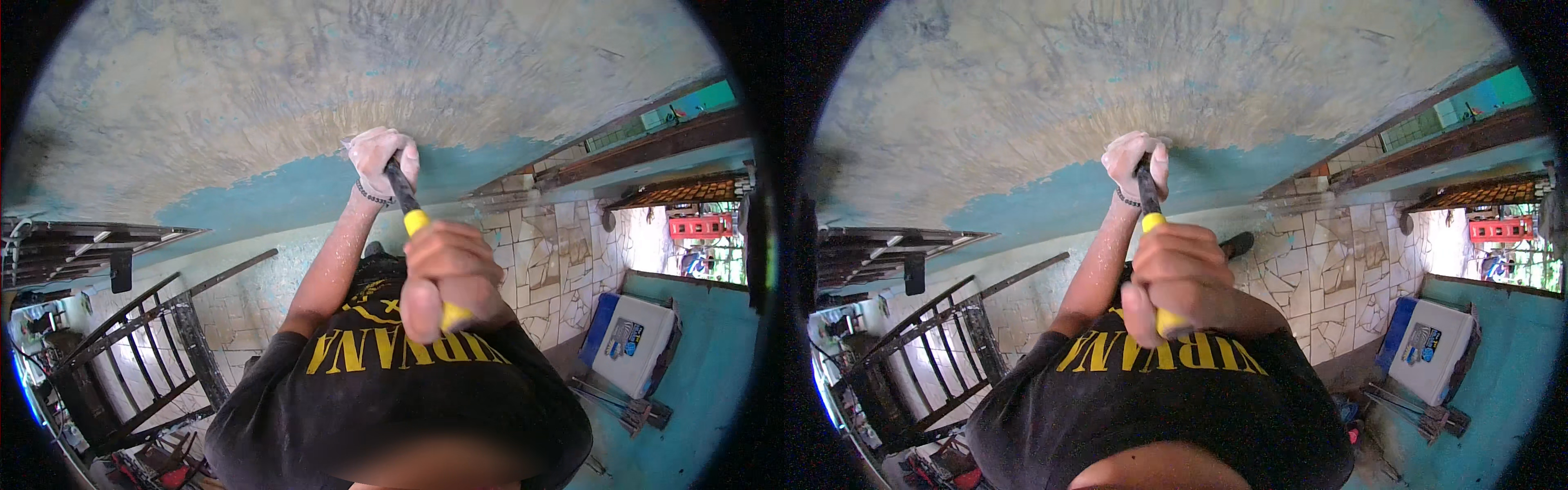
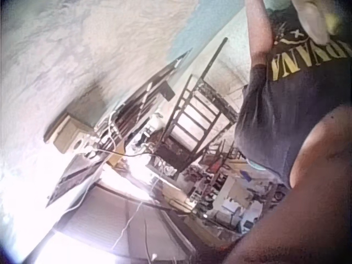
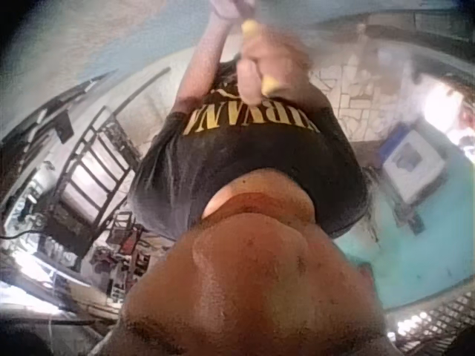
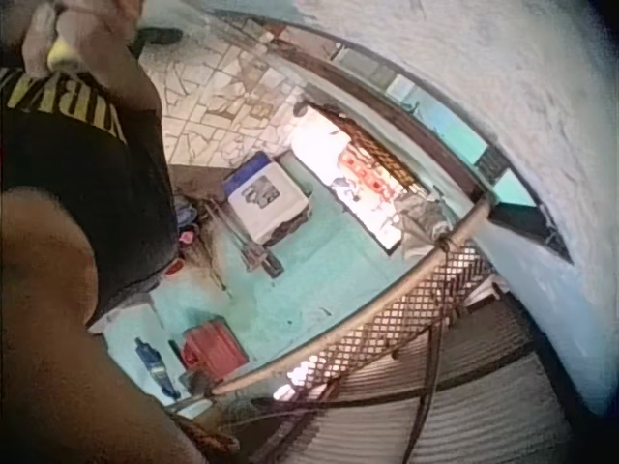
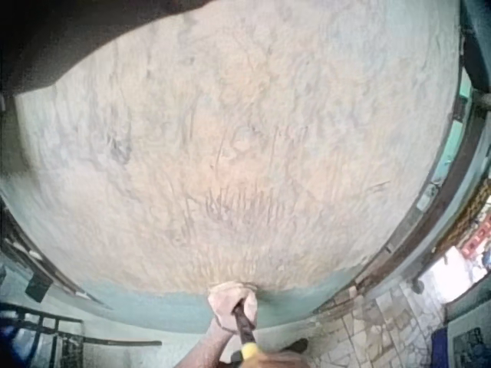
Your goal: The person scrapes peeling paint off a wall using a handheld metal scraper.
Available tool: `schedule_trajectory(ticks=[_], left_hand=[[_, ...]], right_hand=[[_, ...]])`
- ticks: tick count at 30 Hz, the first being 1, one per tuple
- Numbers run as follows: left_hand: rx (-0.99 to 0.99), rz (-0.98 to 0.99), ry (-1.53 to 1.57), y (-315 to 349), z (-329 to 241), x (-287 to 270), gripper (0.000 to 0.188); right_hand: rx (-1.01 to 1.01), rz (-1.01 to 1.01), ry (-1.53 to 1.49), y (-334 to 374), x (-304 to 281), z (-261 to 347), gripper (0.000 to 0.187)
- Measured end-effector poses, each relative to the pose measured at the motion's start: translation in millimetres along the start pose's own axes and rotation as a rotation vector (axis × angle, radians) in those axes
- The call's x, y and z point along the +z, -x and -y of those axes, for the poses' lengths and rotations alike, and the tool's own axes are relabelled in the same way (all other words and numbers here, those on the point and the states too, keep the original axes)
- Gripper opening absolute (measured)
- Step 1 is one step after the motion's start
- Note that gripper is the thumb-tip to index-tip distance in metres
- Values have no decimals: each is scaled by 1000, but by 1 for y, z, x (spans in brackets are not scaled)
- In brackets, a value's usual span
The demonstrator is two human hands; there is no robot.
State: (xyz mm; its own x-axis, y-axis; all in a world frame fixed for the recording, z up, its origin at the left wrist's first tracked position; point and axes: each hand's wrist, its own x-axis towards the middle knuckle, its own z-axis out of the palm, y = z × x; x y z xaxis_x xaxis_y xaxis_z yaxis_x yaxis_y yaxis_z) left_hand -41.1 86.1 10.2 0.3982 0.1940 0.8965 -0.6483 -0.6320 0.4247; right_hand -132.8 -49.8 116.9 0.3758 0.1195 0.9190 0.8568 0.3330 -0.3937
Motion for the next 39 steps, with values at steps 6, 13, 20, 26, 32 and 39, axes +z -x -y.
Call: schedule_trajectory(ticks=[6,13,20,26,32,39], left_hand=[[41,-24,-25,34,15,9,10],[-12,46,9,26,14,14,11],[92,-82,10,48,32,17,7],[-106,-46,-14,60,27,24,22],[58,-45,-40,11,4,8,18],[115,-57,-127,35,14,6,14]], right_hand=[[-63,5,30,34,9,-15,18],[-61,-13,116,18,-2,-8,16],[-108,-16,37,42,11,-25,17],[-74,-28,83,36,9,-32,13],[-117,-2,-59,22,2,-3,14],[-123,2,-47,34,0,-9,20]])
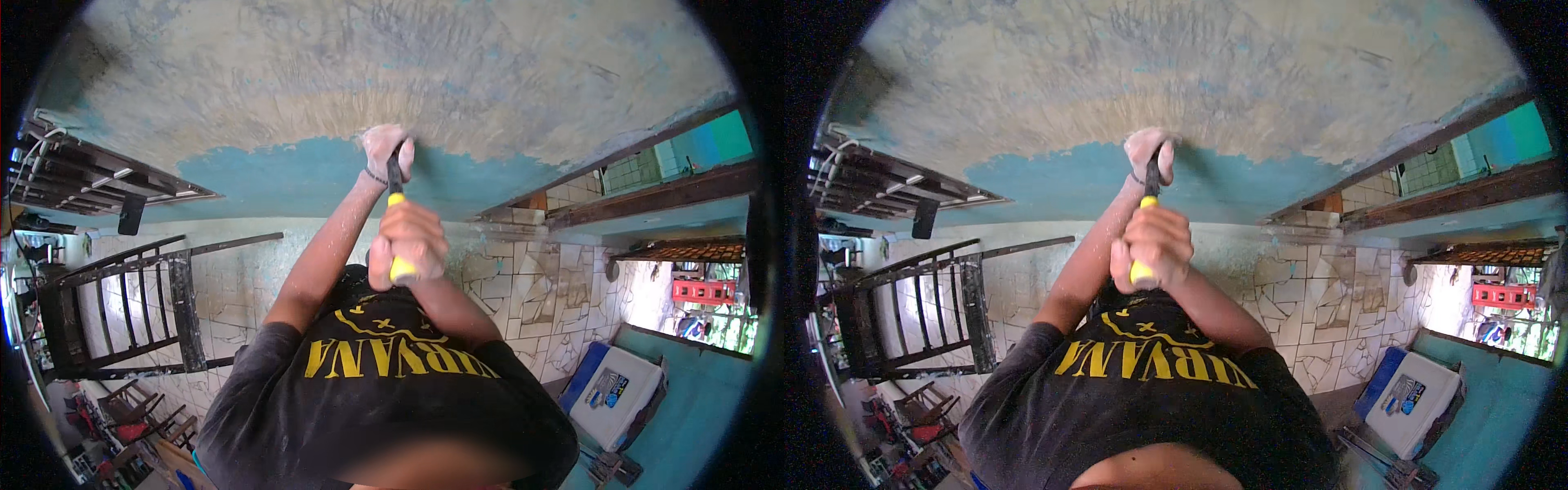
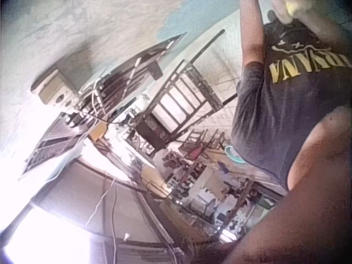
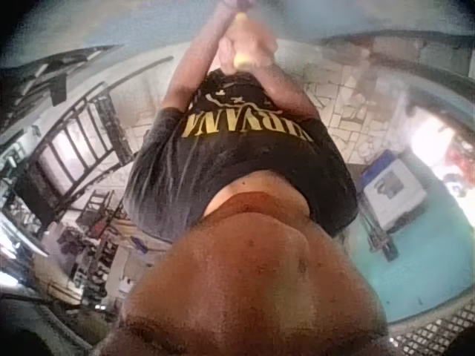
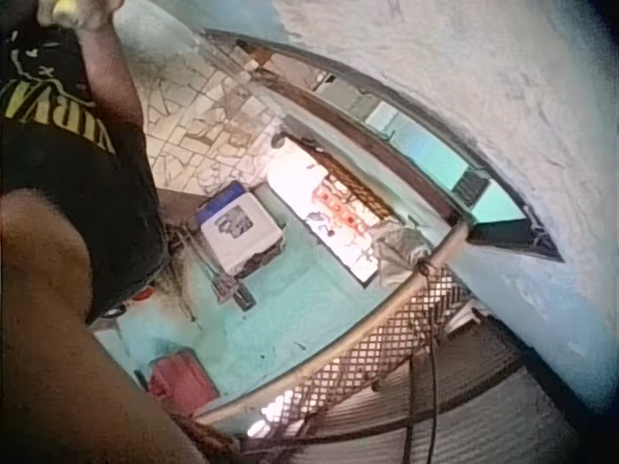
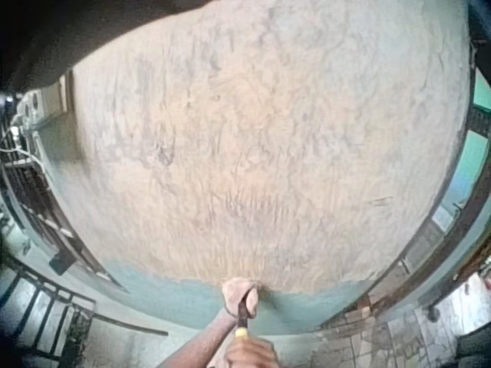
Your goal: The person scrapes peeling paint off a wall using a handheld metal scraper.
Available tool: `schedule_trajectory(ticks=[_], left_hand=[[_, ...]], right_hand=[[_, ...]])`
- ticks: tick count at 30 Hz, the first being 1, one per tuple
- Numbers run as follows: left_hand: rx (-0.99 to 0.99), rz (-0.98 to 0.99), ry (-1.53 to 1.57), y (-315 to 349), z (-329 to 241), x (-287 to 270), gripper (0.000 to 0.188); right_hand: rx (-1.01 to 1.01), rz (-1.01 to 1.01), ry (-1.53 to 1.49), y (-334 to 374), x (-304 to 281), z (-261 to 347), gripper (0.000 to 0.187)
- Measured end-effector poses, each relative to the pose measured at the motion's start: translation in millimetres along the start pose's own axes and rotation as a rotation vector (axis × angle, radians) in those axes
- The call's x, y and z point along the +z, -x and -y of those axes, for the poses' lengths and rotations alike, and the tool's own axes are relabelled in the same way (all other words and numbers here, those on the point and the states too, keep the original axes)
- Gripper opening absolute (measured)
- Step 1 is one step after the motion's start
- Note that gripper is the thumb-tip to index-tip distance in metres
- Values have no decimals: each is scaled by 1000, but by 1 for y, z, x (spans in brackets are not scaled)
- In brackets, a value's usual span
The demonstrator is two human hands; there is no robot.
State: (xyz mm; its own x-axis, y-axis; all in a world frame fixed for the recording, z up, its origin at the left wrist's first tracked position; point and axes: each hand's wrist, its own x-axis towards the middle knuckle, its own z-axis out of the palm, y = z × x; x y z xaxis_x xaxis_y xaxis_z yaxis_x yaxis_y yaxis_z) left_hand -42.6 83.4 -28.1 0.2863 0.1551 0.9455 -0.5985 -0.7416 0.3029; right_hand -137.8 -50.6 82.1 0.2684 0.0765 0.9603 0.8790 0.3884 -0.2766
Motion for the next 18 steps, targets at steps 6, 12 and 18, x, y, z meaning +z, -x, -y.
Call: schedule_trajectory(ticks=[6,12,18], left_hand=[[-94,51,20,-14,-17,11,17],[27,202,-16,-5,1,3,16],[-339,567,233,33,-6,8,24]], right_hand=[[-23,-79,29,-16,-16,3,20],[-30,-147,4,28,-12,-2,15],[347,-166,434,42,-59,13,16]])
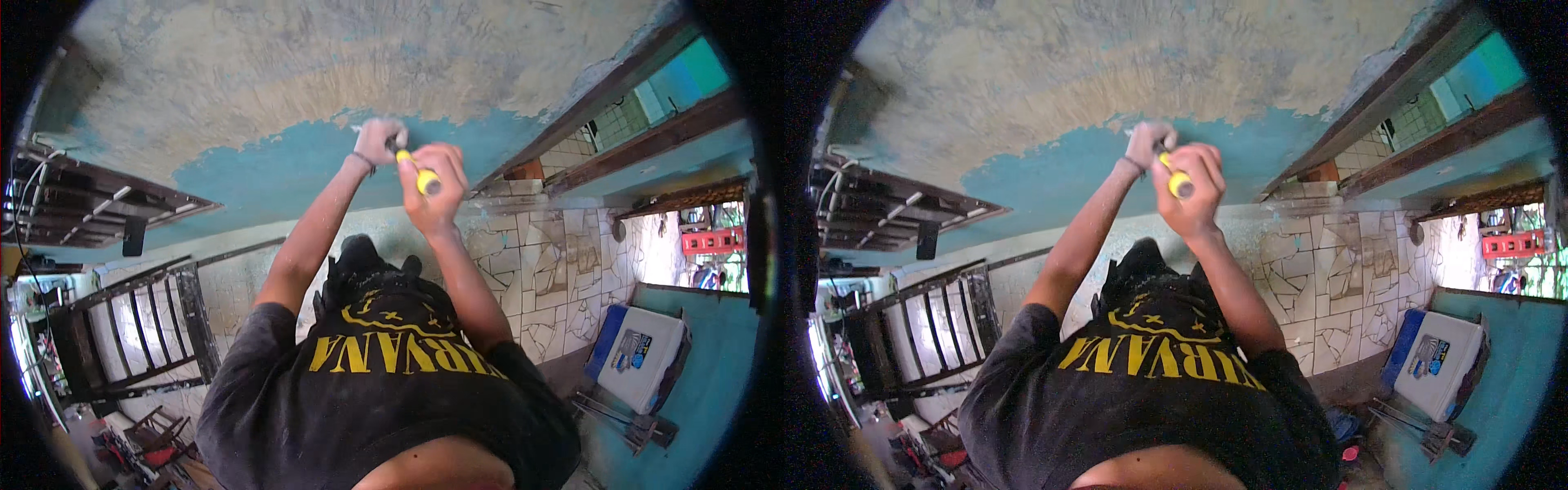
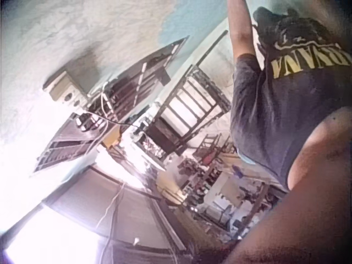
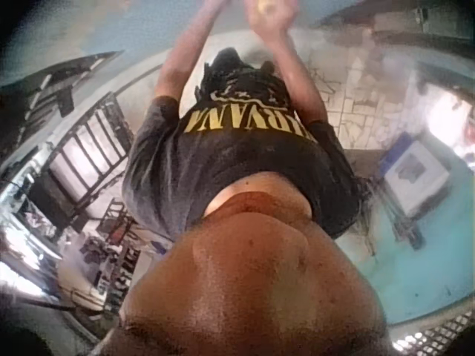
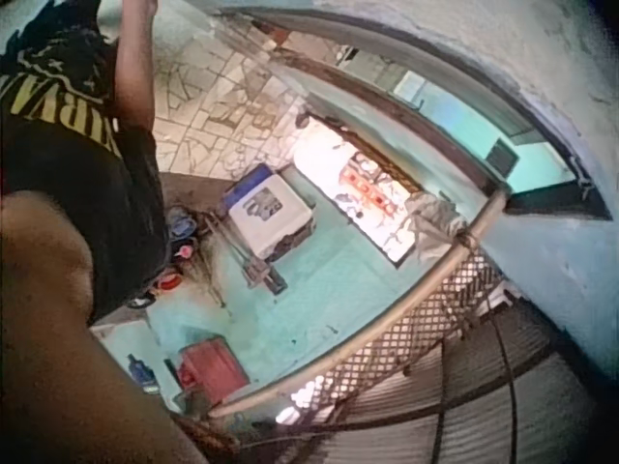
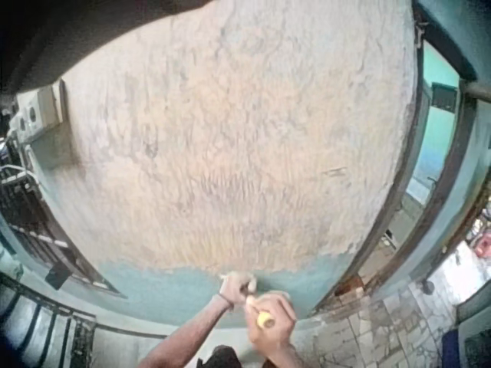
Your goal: The person scrapes peeling paint off a wall using a handheld metal scraper.
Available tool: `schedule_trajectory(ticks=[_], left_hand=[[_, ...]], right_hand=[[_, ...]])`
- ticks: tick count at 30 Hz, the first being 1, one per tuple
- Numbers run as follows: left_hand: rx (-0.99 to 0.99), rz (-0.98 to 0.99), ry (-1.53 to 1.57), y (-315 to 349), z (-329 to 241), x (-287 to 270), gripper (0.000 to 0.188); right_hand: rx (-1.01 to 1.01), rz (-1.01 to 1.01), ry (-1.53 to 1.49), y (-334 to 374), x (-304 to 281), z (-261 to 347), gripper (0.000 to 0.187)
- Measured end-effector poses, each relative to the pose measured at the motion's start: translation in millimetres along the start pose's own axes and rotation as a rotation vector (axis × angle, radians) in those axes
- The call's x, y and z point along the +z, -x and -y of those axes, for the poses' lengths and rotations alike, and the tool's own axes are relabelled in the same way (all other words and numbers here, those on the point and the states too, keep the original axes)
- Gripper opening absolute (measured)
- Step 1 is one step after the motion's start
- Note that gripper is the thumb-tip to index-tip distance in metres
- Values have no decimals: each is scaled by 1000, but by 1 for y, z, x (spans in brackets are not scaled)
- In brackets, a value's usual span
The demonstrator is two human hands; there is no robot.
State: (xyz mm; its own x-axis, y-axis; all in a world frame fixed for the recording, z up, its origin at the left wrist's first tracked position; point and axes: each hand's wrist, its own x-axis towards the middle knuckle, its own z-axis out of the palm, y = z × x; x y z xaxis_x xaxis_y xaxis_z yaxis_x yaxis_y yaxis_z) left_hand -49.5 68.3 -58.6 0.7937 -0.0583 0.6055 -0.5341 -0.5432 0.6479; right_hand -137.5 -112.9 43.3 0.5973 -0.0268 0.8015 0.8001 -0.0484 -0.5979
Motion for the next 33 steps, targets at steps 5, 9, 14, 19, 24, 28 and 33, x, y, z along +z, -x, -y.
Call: schedule_trajectory(ticks=[5,9,14,19,24,28,33], left_hand=[[-27,540,-214,44,-17,-13,17],[262,780,-474,50,-39,-11,12],[560,751,-518,53,-64,-44,16],[358,462,243,56,-58,-99,14],[-256,73,180,98,7,-113,21],[-358,-2,27,94,51,-97,35],[-710,256,519,110,92,-74,37]], right_hand=[[424,279,400,73,-84,4,21],[922,337,131,156,-100,9,18],[1251,237,-22,254,-10,0,30],[589,12,419,240,120,-28,34],[795,-219,-46,228,200,-82,37],[789,-341,-363,218,252,-96,39],[1042,-150,-358,252,231,-104,39]])
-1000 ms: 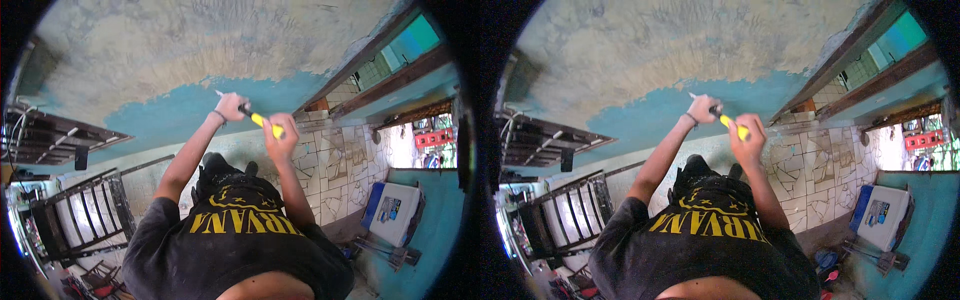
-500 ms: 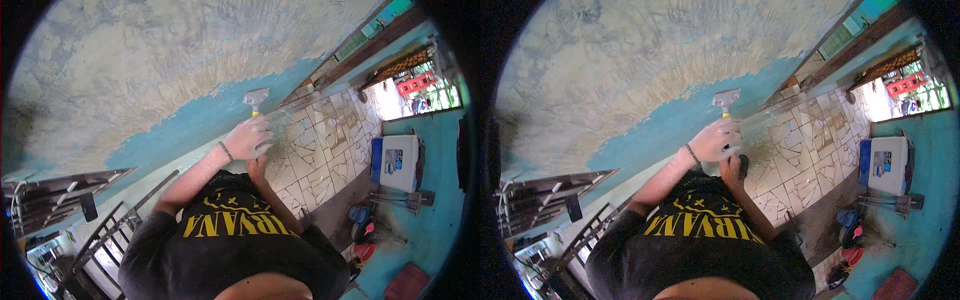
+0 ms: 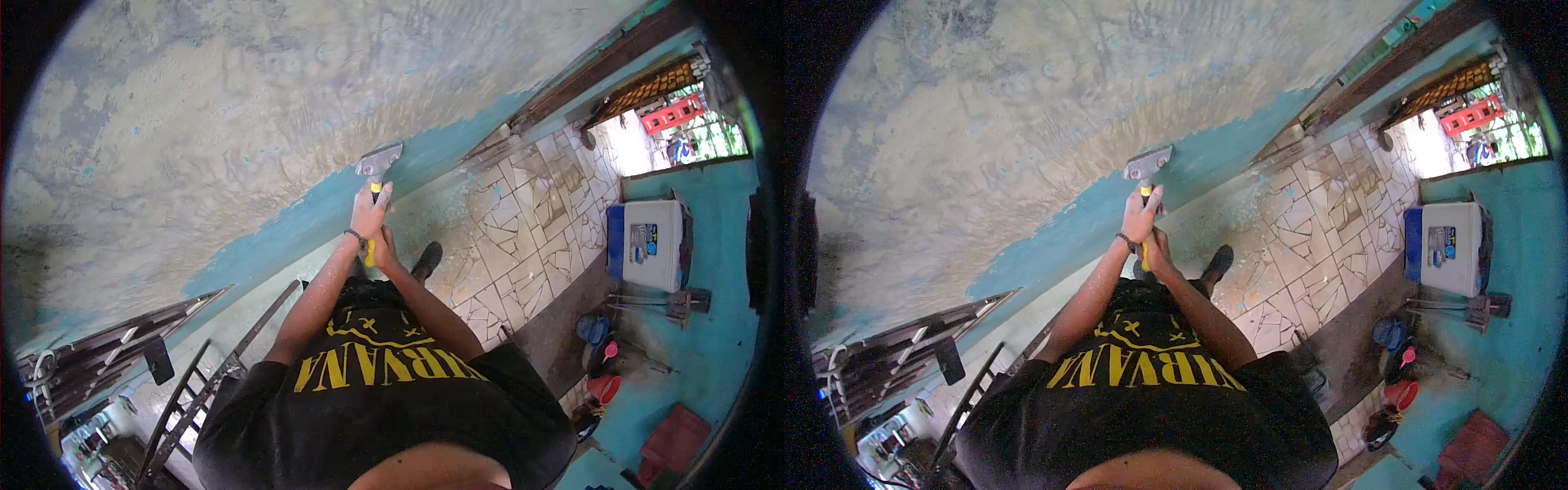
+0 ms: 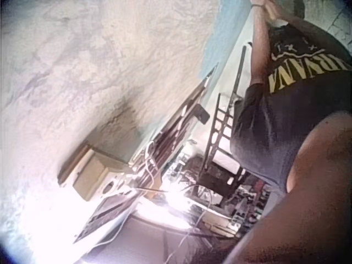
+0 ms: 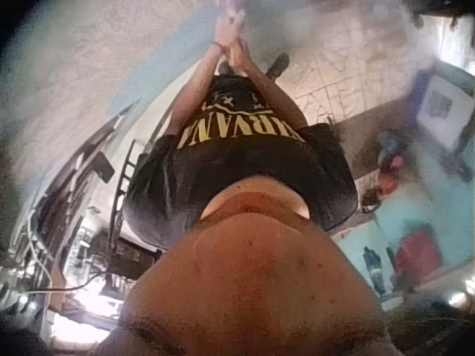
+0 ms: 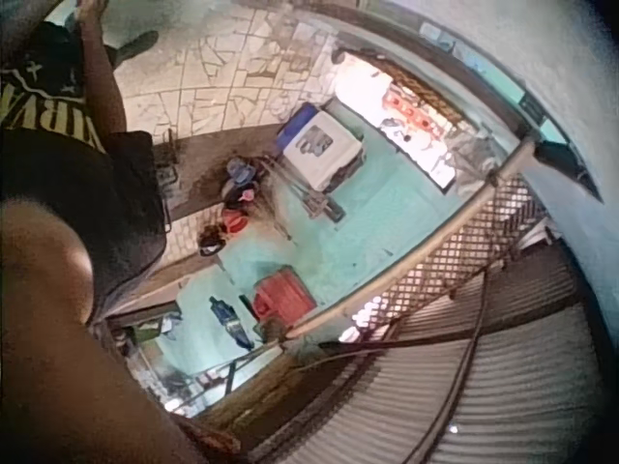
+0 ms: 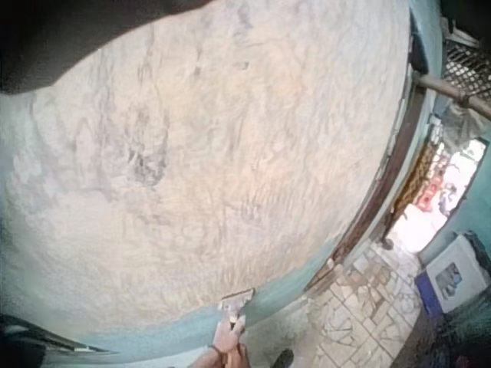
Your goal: The person scrapes peeling paint off a wall using a handheld metal scraper.
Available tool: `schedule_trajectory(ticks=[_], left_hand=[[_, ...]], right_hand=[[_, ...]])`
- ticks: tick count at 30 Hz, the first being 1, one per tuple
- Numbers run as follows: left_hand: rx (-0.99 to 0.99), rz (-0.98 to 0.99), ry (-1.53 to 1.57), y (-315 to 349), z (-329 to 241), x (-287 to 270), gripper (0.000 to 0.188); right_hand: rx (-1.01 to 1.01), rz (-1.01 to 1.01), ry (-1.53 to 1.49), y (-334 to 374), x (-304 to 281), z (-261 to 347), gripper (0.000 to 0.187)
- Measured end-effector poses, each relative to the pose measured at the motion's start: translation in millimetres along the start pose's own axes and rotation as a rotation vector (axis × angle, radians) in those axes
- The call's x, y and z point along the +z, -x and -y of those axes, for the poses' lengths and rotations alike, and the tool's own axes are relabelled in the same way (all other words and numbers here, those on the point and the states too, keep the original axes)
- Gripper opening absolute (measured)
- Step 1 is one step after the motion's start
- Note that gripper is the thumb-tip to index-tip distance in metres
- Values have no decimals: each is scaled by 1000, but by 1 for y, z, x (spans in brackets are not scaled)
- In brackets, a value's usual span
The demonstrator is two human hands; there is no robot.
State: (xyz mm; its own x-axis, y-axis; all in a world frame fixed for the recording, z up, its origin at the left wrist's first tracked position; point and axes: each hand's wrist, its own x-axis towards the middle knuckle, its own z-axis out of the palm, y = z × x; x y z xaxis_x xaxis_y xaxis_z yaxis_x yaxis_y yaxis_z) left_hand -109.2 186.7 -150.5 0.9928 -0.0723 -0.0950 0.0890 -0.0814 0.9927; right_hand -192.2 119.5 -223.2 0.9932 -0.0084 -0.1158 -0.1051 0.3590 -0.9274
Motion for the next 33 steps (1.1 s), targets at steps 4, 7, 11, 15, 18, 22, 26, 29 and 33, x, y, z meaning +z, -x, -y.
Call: schedule_trajectory(ticks=[4,7,11,15,18,22,26,29,33], left_hand=[[-188,131,-48,0,34,-1,40],[-63,48,-78,-5,12,14,38],[-82,134,47,-22,-51,17,41],[-76,86,152,-22,-33,37,37],[-256,97,404,-15,-13,52,23],[-247,-26,284,-19,-5,62,15],[-401,8,419,-20,-16,63,13],[-412,14,449,-22,-22,66,10],[-413,-12,532,-29,-7,63,5]], right_hand=[[405,24,-206,8,-22,-2,44],[195,-2,106,-14,-26,9,45],[-282,-95,572,-34,-19,52,45],[-291,-186,598,-30,-31,66,55],[-252,-144,866,-25,-65,41,43],[-149,-116,927,-22,-69,57,33],[-106,-107,970,-13,-70,85,29],[-217,-62,884,-22,-92,70,30],[224,328,258,-25,-127,70,44]])
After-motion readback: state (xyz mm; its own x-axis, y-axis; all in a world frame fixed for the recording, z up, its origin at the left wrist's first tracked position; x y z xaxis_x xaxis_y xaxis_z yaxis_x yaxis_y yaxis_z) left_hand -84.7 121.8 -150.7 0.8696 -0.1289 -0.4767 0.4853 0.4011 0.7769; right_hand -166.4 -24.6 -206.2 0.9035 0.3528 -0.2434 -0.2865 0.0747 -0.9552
